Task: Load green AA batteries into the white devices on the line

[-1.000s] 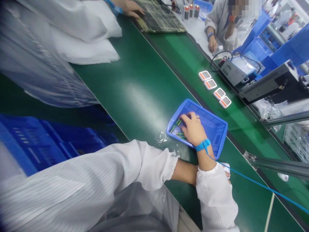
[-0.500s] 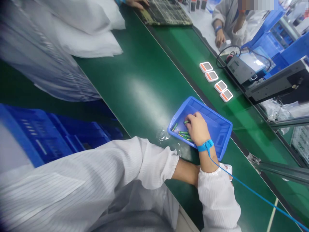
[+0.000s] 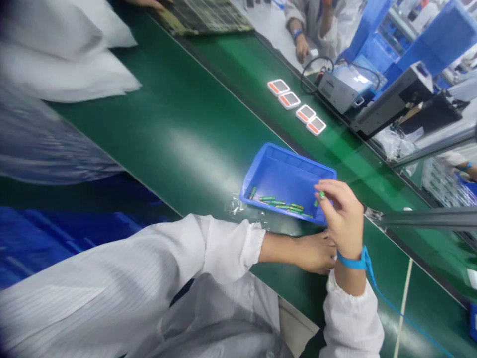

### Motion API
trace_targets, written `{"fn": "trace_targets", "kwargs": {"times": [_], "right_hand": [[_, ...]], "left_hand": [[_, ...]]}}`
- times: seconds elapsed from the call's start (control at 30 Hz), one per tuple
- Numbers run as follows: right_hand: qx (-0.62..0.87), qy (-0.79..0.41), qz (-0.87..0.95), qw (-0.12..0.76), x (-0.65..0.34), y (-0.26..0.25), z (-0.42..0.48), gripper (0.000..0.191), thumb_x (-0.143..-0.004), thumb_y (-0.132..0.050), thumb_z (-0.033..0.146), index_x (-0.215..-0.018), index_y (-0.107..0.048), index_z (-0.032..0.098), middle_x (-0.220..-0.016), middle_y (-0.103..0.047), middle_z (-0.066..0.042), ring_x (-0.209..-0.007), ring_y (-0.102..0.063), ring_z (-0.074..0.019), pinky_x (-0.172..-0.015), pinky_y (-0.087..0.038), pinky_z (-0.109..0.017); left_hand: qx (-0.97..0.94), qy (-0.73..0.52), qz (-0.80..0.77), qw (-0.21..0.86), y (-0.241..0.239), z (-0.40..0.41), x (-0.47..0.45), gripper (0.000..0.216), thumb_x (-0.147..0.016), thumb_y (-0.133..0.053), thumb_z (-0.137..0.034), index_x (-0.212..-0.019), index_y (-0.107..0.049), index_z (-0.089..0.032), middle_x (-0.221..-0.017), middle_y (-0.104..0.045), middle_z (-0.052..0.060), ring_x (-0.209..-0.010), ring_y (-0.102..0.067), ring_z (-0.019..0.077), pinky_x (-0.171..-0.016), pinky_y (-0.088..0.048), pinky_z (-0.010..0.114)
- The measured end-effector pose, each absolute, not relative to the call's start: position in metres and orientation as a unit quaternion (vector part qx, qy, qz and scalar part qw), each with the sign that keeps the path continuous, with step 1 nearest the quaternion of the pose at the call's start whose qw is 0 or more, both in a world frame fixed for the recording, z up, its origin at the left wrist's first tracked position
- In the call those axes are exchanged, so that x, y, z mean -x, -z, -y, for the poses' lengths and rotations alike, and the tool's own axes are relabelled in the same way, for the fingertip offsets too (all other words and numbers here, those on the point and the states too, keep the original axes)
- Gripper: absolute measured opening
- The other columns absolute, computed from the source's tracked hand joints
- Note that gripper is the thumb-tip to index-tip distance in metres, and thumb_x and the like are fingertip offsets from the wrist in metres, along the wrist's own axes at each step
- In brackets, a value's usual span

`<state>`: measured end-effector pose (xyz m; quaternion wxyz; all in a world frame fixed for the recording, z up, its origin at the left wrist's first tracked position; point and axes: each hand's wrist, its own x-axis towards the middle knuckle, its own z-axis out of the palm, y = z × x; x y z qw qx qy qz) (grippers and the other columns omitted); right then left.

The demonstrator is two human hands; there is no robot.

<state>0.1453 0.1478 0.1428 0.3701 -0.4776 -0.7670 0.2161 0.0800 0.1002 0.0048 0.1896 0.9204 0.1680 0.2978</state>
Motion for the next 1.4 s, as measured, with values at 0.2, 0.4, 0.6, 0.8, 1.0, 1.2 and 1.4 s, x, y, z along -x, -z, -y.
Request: {"fn": "trace_targets", "kwargs": {"times": [0.2, 0.4, 0.6, 0.8, 1.0, 1.2, 1.4], "right_hand": [[0.647, -0.140, 0.640, 0.390, -0.277, -0.084, -0.068, 0.021, -0.099, -0.078, 0.038, -0.112, -0.088, 0.026, -0.119, -0.084, -0.010, -0.110, -0.078, -0.0291, -0.095, -0.064, -0.044], [0.683, -0.150, 0.609, 0.374, -0.307, -0.037, -0.036, 0.028, -0.100, -0.072, 0.042, -0.116, -0.089, 0.026, -0.118, -0.084, -0.012, -0.108, -0.077, -0.0283, -0.098, -0.062, -0.044], [0.691, -0.206, 0.582, 0.376, -0.294, -0.031, -0.041, 0.040, -0.098, -0.072, 0.040, -0.134, -0.080, 0.025, -0.107, -0.082, -0.006, -0.088, -0.076, -0.0224, -0.088, -0.062, -0.039], [0.684, -0.169, 0.597, 0.384, -0.294, -0.039, -0.034, 0.031, -0.103, -0.069, 0.041, -0.124, -0.083, 0.024, -0.109, -0.082, -0.008, -0.094, -0.076, -0.0238, -0.091, -0.061, -0.039], [0.662, -0.178, 0.648, 0.332, -0.289, -0.055, -0.026, 0.032, -0.108, -0.065, 0.039, -0.128, -0.085, 0.025, -0.113, -0.083, -0.009, -0.099, -0.077, -0.0250, -0.091, -0.061, -0.038], [0.683, -0.152, 0.645, 0.306, -0.286, -0.058, -0.023, 0.024, -0.108, -0.068, 0.040, -0.107, -0.087, 0.025, -0.102, -0.084, -0.007, -0.086, -0.076, -0.0239, -0.082, -0.060, -0.037], [0.661, -0.155, 0.664, 0.314, -0.283, -0.054, -0.025, 0.025, -0.110, -0.066, 0.038, -0.109, -0.088, 0.026, -0.108, -0.085, -0.008, -0.098, -0.079, -0.0255, -0.090, -0.061, -0.038]], "left_hand": [[-0.904, -0.328, -0.157, 0.226, -0.005, -0.105, -0.076, 0.025, -0.104, -0.074, -0.031, -0.124, -0.077, -0.017, -0.145, -0.067, 0.018, -0.144, -0.057, 0.0372, -0.124, -0.049, 0.055], [-0.863, -0.303, -0.240, 0.324, -0.011, -0.104, -0.071, 0.057, -0.098, -0.076, -0.025, -0.150, -0.054, -0.018, -0.150, -0.059, 0.019, -0.139, -0.057, 0.0378, -0.119, -0.052, 0.056], [-0.845, -0.336, -0.226, 0.350, -0.002, -0.108, -0.072, 0.067, -0.093, -0.067, -0.011, -0.155, -0.044, -0.019, -0.154, -0.056, 0.020, -0.142, -0.057, 0.0369, -0.123, -0.051, 0.058], [-0.844, -0.327, -0.230, 0.358, -0.002, -0.109, -0.071, 0.069, -0.096, -0.067, -0.015, -0.159, -0.041, -0.021, -0.153, -0.059, 0.019, -0.142, -0.059, 0.0371, -0.121, -0.052, 0.059], [-0.846, -0.323, -0.227, 0.358, -0.003, -0.109, -0.069, 0.064, -0.101, -0.066, -0.018, -0.160, -0.039, -0.021, -0.156, -0.059, 0.019, -0.147, -0.057, 0.0369, -0.123, -0.051, 0.059], [-0.845, -0.313, -0.233, 0.366, -0.004, -0.109, -0.069, 0.061, -0.102, -0.068, -0.019, -0.157, -0.042, -0.021, -0.154, -0.060, 0.018, -0.144, -0.059, 0.0366, -0.122, -0.051, 0.057], [-0.841, -0.323, -0.231, 0.368, -0.004, -0.109, -0.070, 0.061, -0.101, -0.070, -0.020, -0.156, -0.044, -0.021, -0.154, -0.060, 0.018, -0.143, -0.059, 0.0364, -0.121, -0.052, 0.057]]}}
